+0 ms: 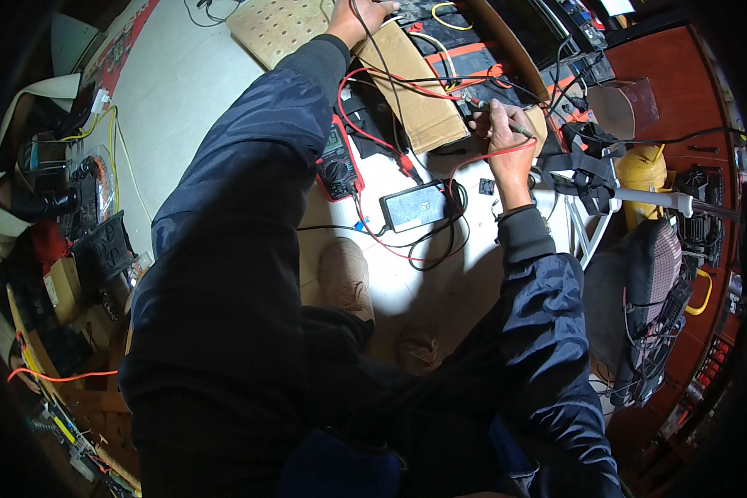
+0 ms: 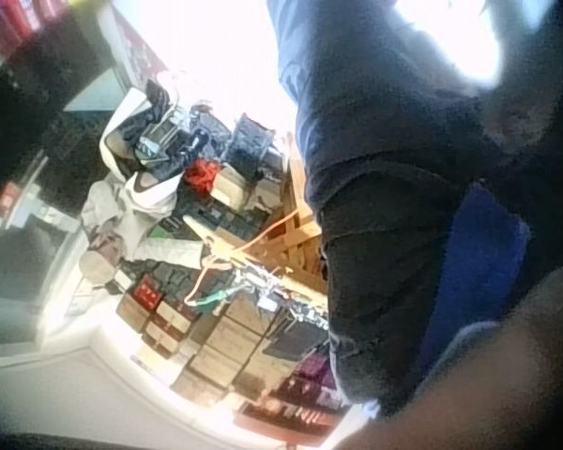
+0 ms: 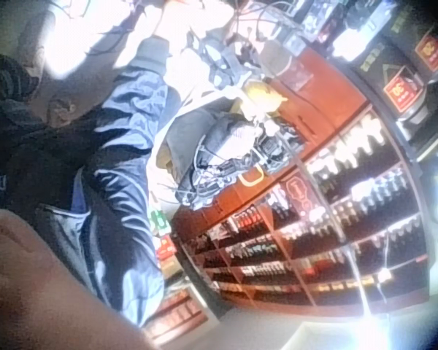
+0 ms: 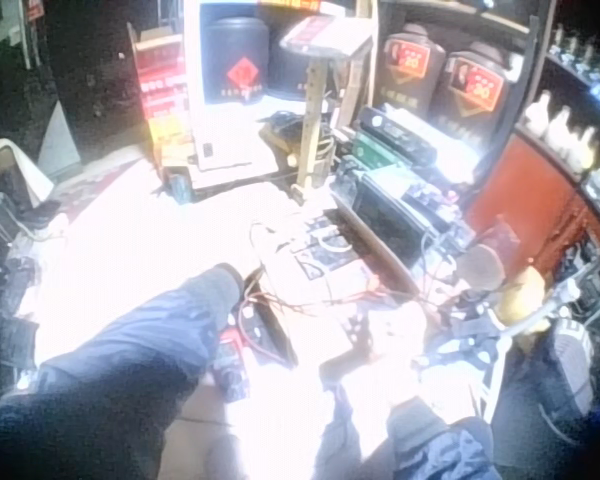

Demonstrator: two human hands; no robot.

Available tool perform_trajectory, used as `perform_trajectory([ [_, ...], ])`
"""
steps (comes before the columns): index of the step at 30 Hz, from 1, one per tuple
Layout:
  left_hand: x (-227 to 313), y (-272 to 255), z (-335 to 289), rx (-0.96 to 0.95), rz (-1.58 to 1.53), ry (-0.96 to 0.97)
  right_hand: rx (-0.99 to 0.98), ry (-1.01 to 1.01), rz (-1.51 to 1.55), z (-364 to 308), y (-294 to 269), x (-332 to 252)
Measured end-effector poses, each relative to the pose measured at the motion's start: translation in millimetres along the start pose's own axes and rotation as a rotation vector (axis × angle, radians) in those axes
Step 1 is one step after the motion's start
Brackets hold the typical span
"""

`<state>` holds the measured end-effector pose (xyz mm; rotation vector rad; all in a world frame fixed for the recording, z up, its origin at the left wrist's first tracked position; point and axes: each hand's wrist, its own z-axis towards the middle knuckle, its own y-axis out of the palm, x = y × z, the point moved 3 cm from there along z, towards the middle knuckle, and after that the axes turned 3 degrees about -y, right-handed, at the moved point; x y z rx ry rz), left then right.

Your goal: The person sits on the floor and handles various electronic components, including a coiled cable, a power bank, and a circuit board. They use a multimeter to test connections on a breadboard setup and inspect the circuit board closely.

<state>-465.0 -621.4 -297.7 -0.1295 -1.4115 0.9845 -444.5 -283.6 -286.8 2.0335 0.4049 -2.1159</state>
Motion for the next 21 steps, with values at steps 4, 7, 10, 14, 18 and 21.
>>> perform_trajectory([
  [4,0.1,-0.2,-0.2,0.001,-0.001,-0.002,-0.001,-0.005,-0.010,0.1,-0.6,-0.1],
  [7,0.7,-0.1,0.2,0.000,-0.001,-0.002,-0.002,-0.002,-0.010,0.3,-0.8,0.3],
  [10,1.1,0.1,0.0,0.001,0.001,-0.003,-0.003,0.001,-0.005,0.6,-0.9,0.8],
  [14,1.6,0.0,0.3,0.001,0.002,-0.003,-0.005,-0.002,0.007,0.6,-0.9,1.2],
  [18,1.9,-0.2,0.6,0.000,0.001,-0.004,-0.007,-0.007,-0.004,0.3,-1.3,1.4],
  [21,2.0,-0.5,-0.1,0.000,0.002,-0.004,-0.012,-0.010,-0.014,0.5,-1.5,1.5],
])
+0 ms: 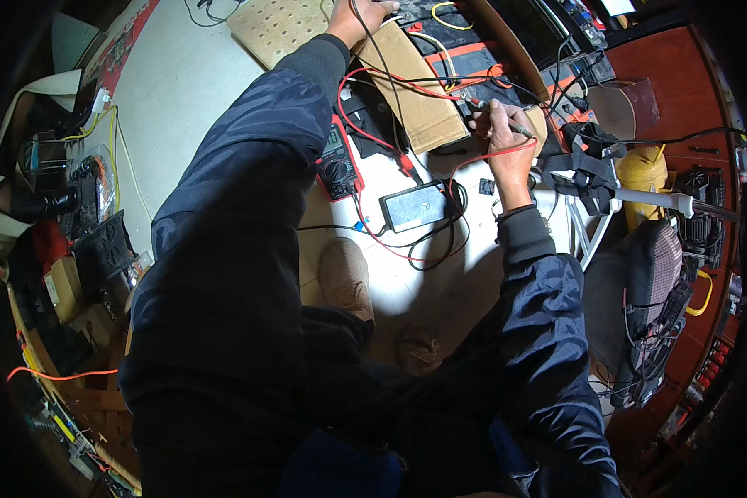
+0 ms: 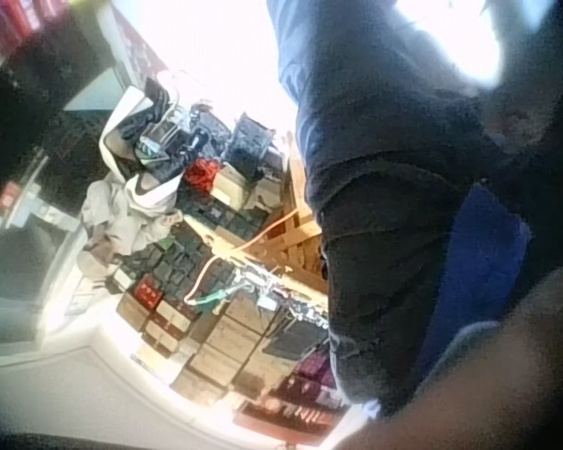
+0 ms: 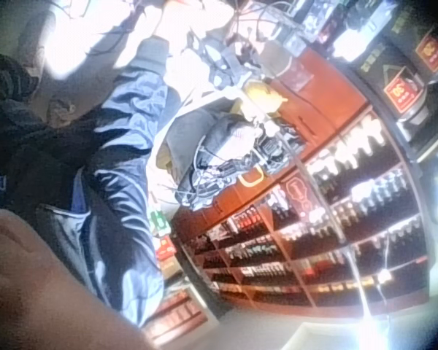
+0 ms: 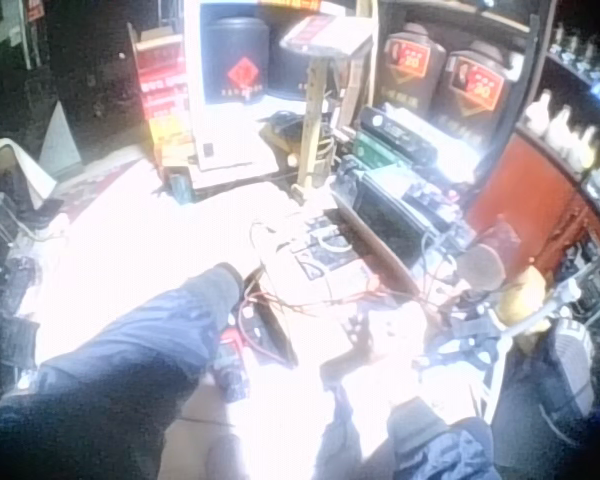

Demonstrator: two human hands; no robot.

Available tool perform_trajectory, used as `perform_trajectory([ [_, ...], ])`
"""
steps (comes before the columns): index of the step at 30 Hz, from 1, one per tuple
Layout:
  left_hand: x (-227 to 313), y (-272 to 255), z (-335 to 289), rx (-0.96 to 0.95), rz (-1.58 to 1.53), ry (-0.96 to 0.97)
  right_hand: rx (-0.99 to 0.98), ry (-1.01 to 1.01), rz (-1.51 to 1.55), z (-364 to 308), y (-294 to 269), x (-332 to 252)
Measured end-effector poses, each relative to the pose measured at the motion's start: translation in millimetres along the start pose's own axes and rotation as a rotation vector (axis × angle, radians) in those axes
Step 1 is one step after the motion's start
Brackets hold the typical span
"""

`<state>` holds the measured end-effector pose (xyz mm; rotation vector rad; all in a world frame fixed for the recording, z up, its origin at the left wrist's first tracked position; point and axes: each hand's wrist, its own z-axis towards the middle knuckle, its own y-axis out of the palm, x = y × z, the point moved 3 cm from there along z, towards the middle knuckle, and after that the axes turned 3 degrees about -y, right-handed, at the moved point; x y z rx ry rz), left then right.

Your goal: The person sits on the floor and handles various electronic components, including a coiled cable, a power bank, and a circuit board. They use a multimeter to test connections on a breadboard setup and inspect the circuit board closely.

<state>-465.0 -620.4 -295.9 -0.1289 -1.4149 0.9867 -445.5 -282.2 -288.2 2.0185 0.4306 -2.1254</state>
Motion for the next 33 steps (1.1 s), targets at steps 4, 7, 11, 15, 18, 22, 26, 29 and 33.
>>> perform_trajectory([
  [4,0.6,-0.2,-0.1,-0.002,-0.002,0.001,0.000,-0.005,-0.011,0.0,-0.2,-0.1],
  [7,0.9,-0.7,0.0,0.001,0.002,0.001,0.001,-0.003,-0.001,-0.1,0.0,0.0],
  [11,1.2,-0.7,0.1,0.001,0.000,0.000,-0.002,-0.002,0.001,-0.1,0.1,-0.4],
  [15,1.7,-0.5,0.0,0.002,0.000,0.002,-0.002,0.004,-0.008,0.2,-0.1,-0.5],
  [18,1.9,-0.6,-0.1,0.002,0.002,0.001,-0.001,0.008,-0.006,0.6,-0.1,0.1],
  [22,2.3,-1.1,0.0,0.001,0.000,0.002,-0.005,-0.001,-0.004,1.0,-0.2,0.5],
  [26,2.9,-0.9,-0.1,0.002,-0.003,0.004,-0.006,-0.003,0.003,0.9,0.2,0.5],
  [29,3.2,-0.6,-0.1,0.001,0.000,0.002,-0.004,0.002,0.007,0.4,0.0,0.1],
  [33,3.3,-0.9,-0.3,0.002,-0.002,-0.002,0.000,0.007,-0.002,0.3,-0.1,-0.3],
])
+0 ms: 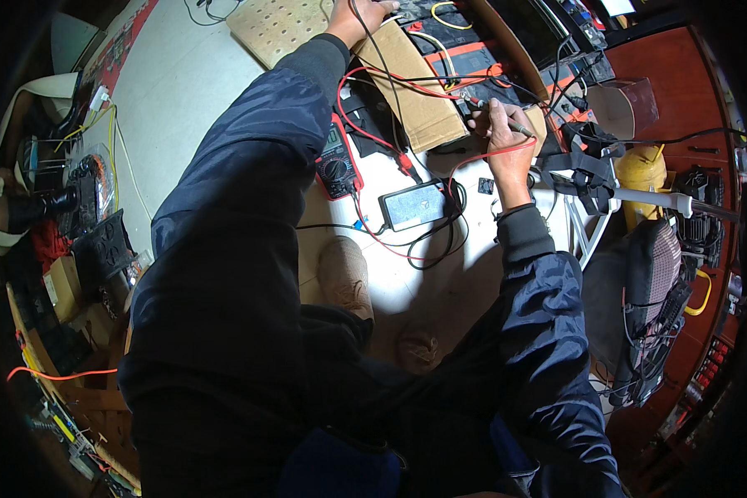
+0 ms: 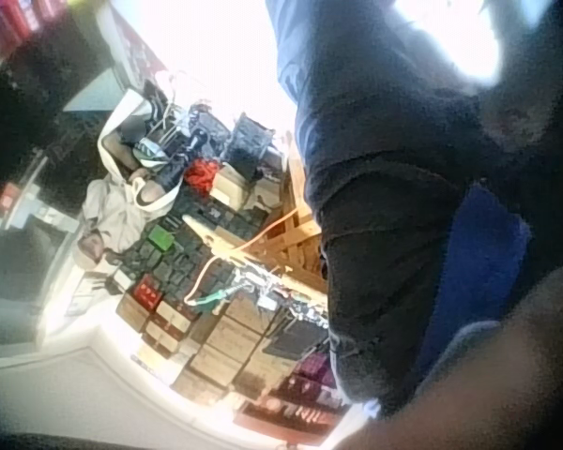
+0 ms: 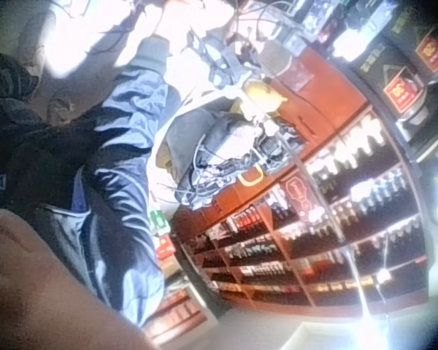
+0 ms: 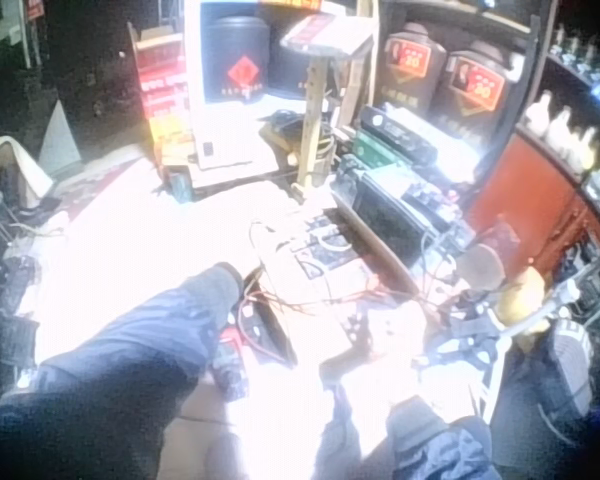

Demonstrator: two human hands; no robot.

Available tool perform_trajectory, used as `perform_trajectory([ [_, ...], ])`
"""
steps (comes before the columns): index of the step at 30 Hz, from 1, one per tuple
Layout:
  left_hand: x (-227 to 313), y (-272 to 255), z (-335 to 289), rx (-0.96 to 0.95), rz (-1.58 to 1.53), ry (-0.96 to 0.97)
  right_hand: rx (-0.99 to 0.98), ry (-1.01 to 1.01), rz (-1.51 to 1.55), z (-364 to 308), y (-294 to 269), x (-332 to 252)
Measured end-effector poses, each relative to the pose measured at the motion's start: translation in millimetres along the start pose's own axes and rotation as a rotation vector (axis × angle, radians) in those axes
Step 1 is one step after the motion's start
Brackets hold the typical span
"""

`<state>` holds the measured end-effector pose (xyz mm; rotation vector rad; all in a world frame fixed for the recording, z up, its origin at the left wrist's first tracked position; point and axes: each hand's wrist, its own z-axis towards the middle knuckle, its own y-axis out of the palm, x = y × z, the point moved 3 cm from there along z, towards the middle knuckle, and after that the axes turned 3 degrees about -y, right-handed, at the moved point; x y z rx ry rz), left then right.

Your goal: The person sits on the floor and handles various electronic components, including a coiled cable, a power bank, and a circuit board. They use a multimeter to test connections on a breadboard setup and inspect the circuit board closely.

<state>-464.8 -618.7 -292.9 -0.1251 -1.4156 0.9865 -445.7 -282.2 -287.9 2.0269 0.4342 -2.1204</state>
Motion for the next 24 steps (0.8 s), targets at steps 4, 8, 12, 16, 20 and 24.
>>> perform_trajectory([
  [4,0.5,-0.5,-0.6,0.000,-0.003,0.000,0.001,0.000,0.011,0.1,0.5,-0.3],
  [8,1.5,-0.5,-0.4,0.001,-0.004,0.000,0.009,-0.001,0.006,-0.8,0.9,-1.0],
  [12,2.1,-0.8,-0.2,0.002,-0.004,0.000,0.016,0.011,0.019,-0.8,1.1,-0.6],
  [16,2.5,-0.9,0.0,0.000,-0.006,0.000,0.017,-0.001,0.006,-0.3,1.0,-0.3],
  [20,2.7,-0.7,0.0,-0.002,-0.008,0.000,0.012,-0.017,-0.003,-0.4,1.0,-0.4],
  [24,3.0,-0.7,-0.2,-0.003,-0.009,-0.001,0.014,-0.010,-0.003,-1.0,0.7,-0.3],
])
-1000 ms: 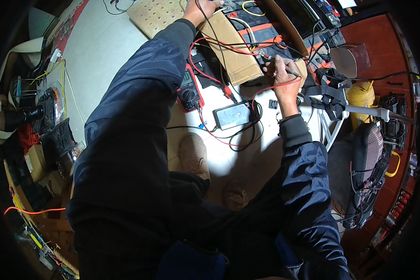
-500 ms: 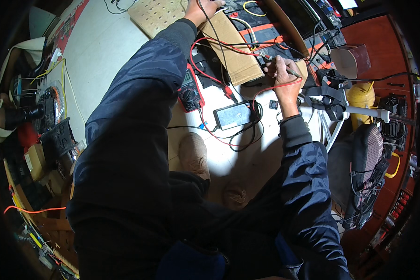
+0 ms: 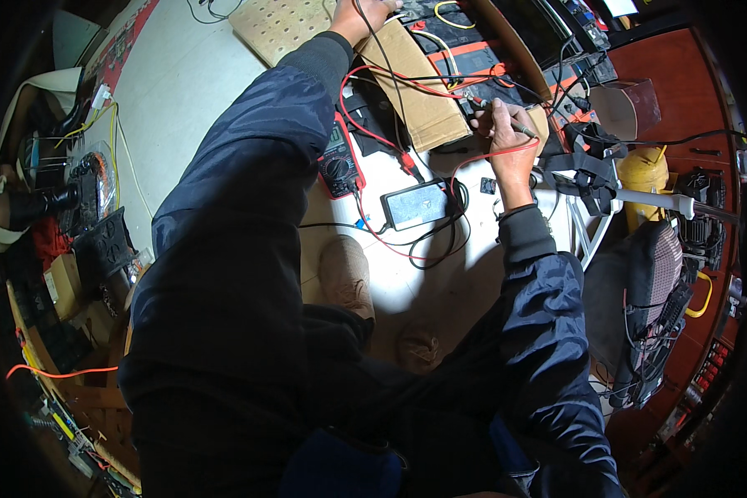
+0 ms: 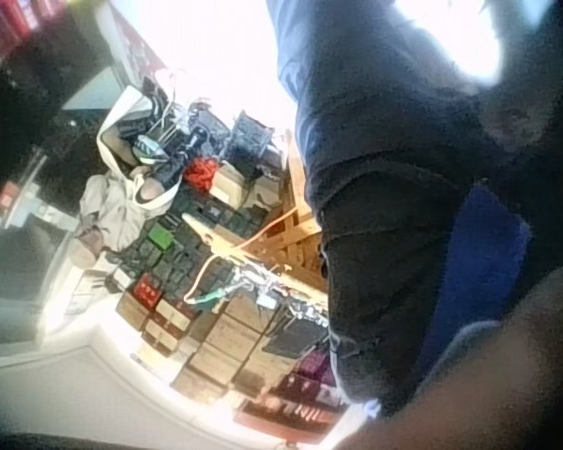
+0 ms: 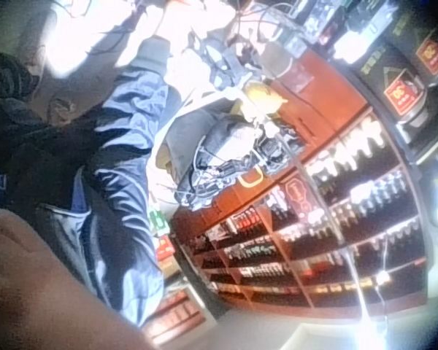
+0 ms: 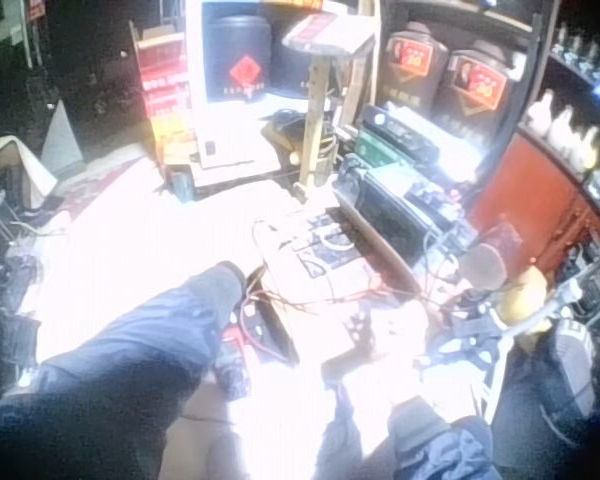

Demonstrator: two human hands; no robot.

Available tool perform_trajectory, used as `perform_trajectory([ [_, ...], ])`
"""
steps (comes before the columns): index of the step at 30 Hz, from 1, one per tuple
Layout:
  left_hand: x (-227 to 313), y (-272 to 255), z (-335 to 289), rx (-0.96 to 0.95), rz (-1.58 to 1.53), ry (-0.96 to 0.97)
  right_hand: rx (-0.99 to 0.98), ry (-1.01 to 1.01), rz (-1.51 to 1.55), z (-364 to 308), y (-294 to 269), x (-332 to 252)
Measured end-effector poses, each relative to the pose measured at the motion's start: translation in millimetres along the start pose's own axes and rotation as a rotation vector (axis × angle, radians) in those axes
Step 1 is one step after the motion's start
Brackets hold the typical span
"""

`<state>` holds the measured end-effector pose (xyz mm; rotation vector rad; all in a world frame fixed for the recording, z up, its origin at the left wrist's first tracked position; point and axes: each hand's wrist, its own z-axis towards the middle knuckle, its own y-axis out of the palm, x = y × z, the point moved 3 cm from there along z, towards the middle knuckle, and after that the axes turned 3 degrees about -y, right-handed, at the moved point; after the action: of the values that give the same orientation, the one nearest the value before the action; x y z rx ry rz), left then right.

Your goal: The person sits on the floor and handles various electronic components, including a coiled cable, a power bank, and a circuit board. They use a multimeter to test connections on a breadboard setup and inspect the circuit board closely.

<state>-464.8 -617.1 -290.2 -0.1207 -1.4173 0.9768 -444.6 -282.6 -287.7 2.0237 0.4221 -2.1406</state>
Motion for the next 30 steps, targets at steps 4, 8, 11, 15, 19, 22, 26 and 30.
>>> perform_trajectory([
  [4,0.5,-0.5,-0.4,0.000,-0.003,-0.002,-0.009,-0.007,0.007,0.0,-0.4,0.3],
  [8,0.8,-0.4,-0.8,0.000,-0.003,-0.002,-0.001,0.002,0.005,0.4,-1.1,1.5],
  [11,0.9,-0.5,-0.1,-0.001,-0.004,-0.002,-0.002,-0.003,0.001,0.6,-1.0,2.0],
  [15,1.2,-0.8,1.5,0.000,-0.005,-0.002,-0.005,-0.009,-0.013,0.7,-0.5,1.6],
  [19,1.6,-1.5,2.2,0.001,-0.007,-0.001,-0.008,-0.013,-0.018,-0.2,-0.7,0.4],
  [22,1.3,-2.2,3.0,0.000,-0.008,-0.003,-0.013,-0.013,-0.015,0.2,-0.7,0.6],
  [26,-1.8,-1.5,3.7,0.001,-0.009,-0.005,-0.017,-0.010,0.005,0.3,-1.6,2.8],
  [30,-3.8,0.0,2.2,0.003,-0.007,-0.011,-0.017,-0.009,-0.024,-0.1,-0.3,0.3],
])
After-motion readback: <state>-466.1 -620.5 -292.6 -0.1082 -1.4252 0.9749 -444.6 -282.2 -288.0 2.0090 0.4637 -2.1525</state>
